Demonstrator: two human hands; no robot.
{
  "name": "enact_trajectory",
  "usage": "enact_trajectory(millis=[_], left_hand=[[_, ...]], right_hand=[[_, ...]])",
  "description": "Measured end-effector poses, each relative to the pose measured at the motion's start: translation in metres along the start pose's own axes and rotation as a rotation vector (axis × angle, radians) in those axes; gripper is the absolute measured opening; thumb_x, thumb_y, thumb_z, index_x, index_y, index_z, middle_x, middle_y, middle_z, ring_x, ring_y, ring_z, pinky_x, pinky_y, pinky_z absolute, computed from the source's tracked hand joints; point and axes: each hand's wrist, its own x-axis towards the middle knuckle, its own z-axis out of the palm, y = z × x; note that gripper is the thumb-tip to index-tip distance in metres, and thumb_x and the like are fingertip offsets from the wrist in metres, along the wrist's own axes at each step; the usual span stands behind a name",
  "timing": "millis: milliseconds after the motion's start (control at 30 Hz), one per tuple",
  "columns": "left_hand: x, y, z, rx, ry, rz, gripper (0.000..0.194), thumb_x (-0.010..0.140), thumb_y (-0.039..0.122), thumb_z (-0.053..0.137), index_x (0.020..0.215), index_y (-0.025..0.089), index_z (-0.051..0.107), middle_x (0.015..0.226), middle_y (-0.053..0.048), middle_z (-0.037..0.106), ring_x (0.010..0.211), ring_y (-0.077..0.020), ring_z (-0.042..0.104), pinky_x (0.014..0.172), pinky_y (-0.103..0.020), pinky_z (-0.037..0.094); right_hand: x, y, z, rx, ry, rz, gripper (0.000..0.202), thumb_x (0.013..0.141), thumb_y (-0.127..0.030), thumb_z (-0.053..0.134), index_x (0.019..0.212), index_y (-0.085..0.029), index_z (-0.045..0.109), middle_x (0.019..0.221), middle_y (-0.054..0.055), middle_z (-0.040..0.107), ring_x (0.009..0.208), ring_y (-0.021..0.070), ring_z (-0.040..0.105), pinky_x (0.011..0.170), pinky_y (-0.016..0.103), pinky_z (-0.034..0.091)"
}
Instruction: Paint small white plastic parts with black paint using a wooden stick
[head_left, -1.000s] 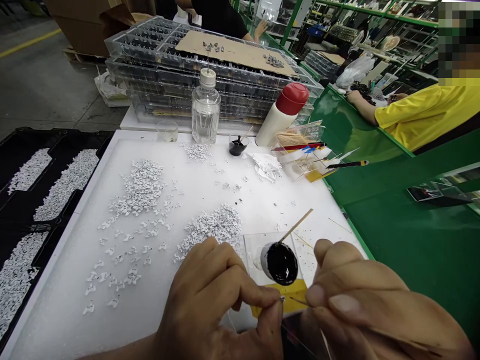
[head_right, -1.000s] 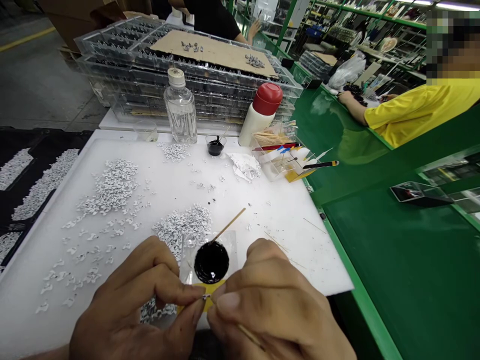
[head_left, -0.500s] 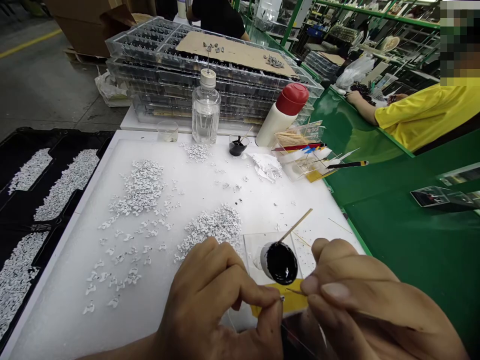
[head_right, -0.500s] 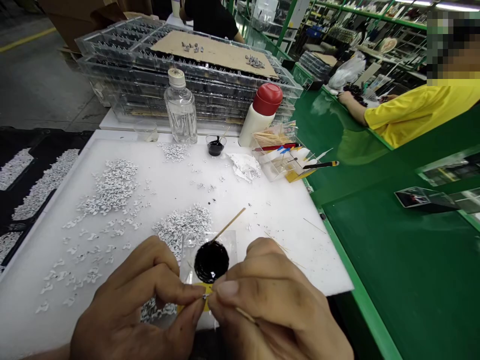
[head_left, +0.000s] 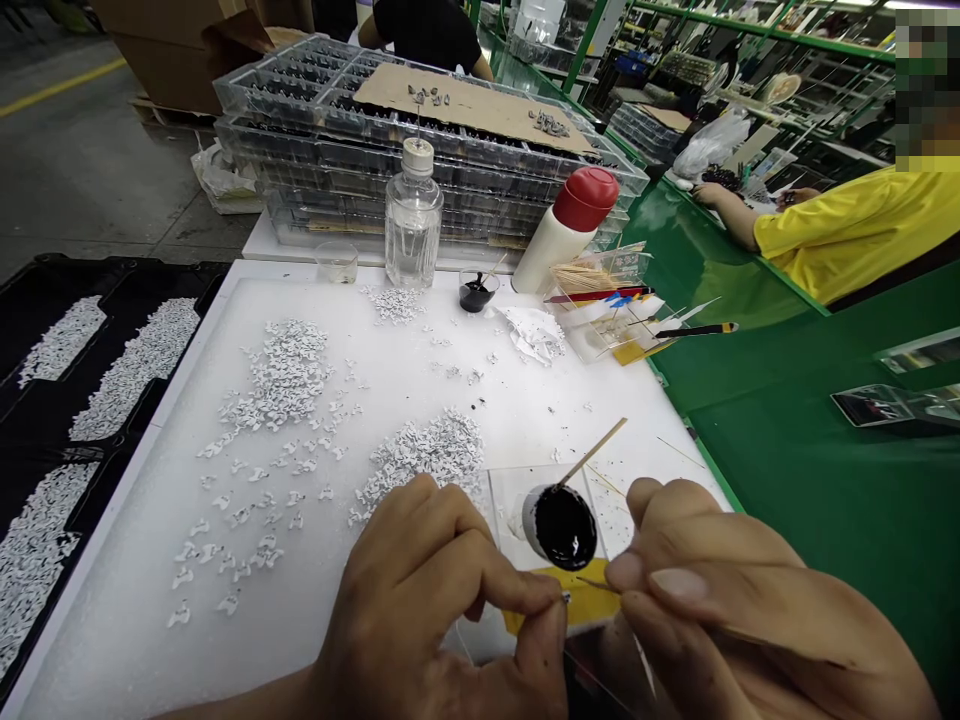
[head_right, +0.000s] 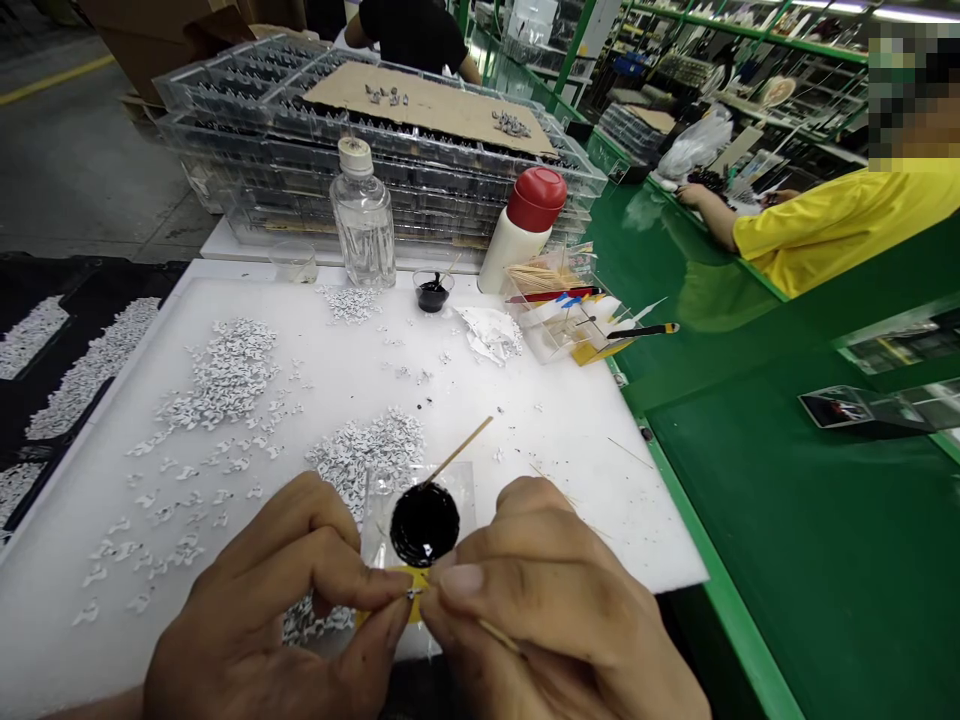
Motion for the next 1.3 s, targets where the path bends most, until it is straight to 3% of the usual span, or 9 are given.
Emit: enact_trajectory(millis=[167, 300, 400, 600, 800, 933, 1167, 1300], left_hand=[[0.003, 0.003, -0.001, -0.004, -0.032, -0.022, 0.023, 0.081, 0.0, 0.065, 0.074, 0.021, 0.06, 0.063, 0.005, 0.05, 0.058, -0.0128, 0.048, 0.058, -0.032, 0.04], [0.001, 0.002, -0.002, -0.001, -0.012, -0.006, 0.022, 0.08, 0.001, 0.065, 0.074, 0.021, 0.06, 0.062, 0.005, 0.05, 0.058, -0.0125, 0.049, 0.058, -0.032, 0.04], [-0.001, 0.0, 0.0, 0.008, 0.017, -0.021, 0.023, 0.08, 0.001, 0.065, 0.072, 0.021, 0.058, 0.061, 0.005, 0.049, 0.056, -0.012, 0.048, 0.057, -0.031, 0.04], [0.002, 0.0, 0.001, 0.007, 0.005, -0.002, 0.022, 0.081, 0.001, 0.064, 0.074, 0.021, 0.059, 0.062, 0.005, 0.05, 0.057, -0.0124, 0.049, 0.057, -0.031, 0.041], [-0.003, -0.003, 0.001, 0.016, -0.001, -0.015, 0.023, 0.08, 0.001, 0.064, 0.072, 0.021, 0.059, 0.061, 0.005, 0.049, 0.057, -0.0126, 0.049, 0.057, -0.031, 0.041], [-0.004, 0.002, 0.0, 0.008, 0.019, -0.026, 0.023, 0.081, 0.002, 0.066, 0.072, 0.022, 0.059, 0.06, 0.005, 0.049, 0.056, -0.0133, 0.048, 0.056, -0.031, 0.042], [0.014, 0.008, 0.002, 0.059, 0.053, 0.004, 0.019, 0.078, 0.024, 0.084, 0.072, 0.024, 0.066, 0.062, 0.002, 0.054, 0.061, -0.018, 0.054, 0.052, -0.031, 0.046], [0.014, 0.006, 0.004, 0.07, 0.05, 0.004, 0.02, 0.077, 0.023, 0.085, 0.072, 0.024, 0.066, 0.062, 0.002, 0.054, 0.06, -0.0177, 0.054, 0.052, -0.03, 0.046]], right_hand=[[0.003, 0.002, -0.008, 0.09, -0.131, -0.055, 0.006, 0.092, -0.012, 0.078, 0.095, -0.015, 0.073, 0.083, -0.003, 0.076, 0.063, 0.0074, 0.067, 0.07, 0.031, 0.061], [0.01, -0.002, -0.01, 0.116, -0.15, -0.01, 0.009, 0.09, -0.014, 0.081, 0.093, -0.017, 0.074, 0.081, -0.004, 0.076, 0.057, 0.007, 0.066, 0.067, 0.029, 0.062], [0.012, -0.003, -0.008, 0.129, -0.189, -0.035, 0.006, 0.093, -0.013, 0.079, 0.091, -0.016, 0.073, 0.08, -0.005, 0.077, 0.06, 0.0055, 0.068, 0.074, 0.025, 0.063], [0.01, -0.001, -0.008, 0.06, -0.182, -0.05, 0.005, 0.096, -0.015, 0.076, 0.096, -0.018, 0.071, 0.079, -0.004, 0.073, 0.058, 0.0069, 0.066, 0.071, 0.031, 0.062], [0.013, 0.0, -0.008, 0.102, -0.207, -0.049, 0.005, 0.096, -0.011, 0.074, 0.094, -0.015, 0.071, 0.083, -0.005, 0.076, 0.064, 0.0046, 0.069, 0.078, 0.027, 0.062], [0.009, -0.001, -0.006, 0.074, -0.2, -0.042, 0.007, 0.096, -0.015, 0.076, 0.092, -0.015, 0.07, 0.084, -0.006, 0.075, 0.063, 0.0045, 0.067, 0.071, 0.029, 0.06], [0.004, -0.001, -0.007, 0.056, -0.177, -0.029, 0.006, 0.096, -0.015, 0.075, 0.094, -0.016, 0.07, 0.081, -0.004, 0.072, 0.059, 0.006, 0.064, 0.066, 0.032, 0.057], [0.003, -0.001, -0.007, 0.025, -0.184, -0.058, 0.005, 0.097, -0.016, 0.074, 0.094, -0.017, 0.07, 0.079, -0.003, 0.071, 0.057, 0.0079, 0.063, 0.064, 0.033, 0.057]])
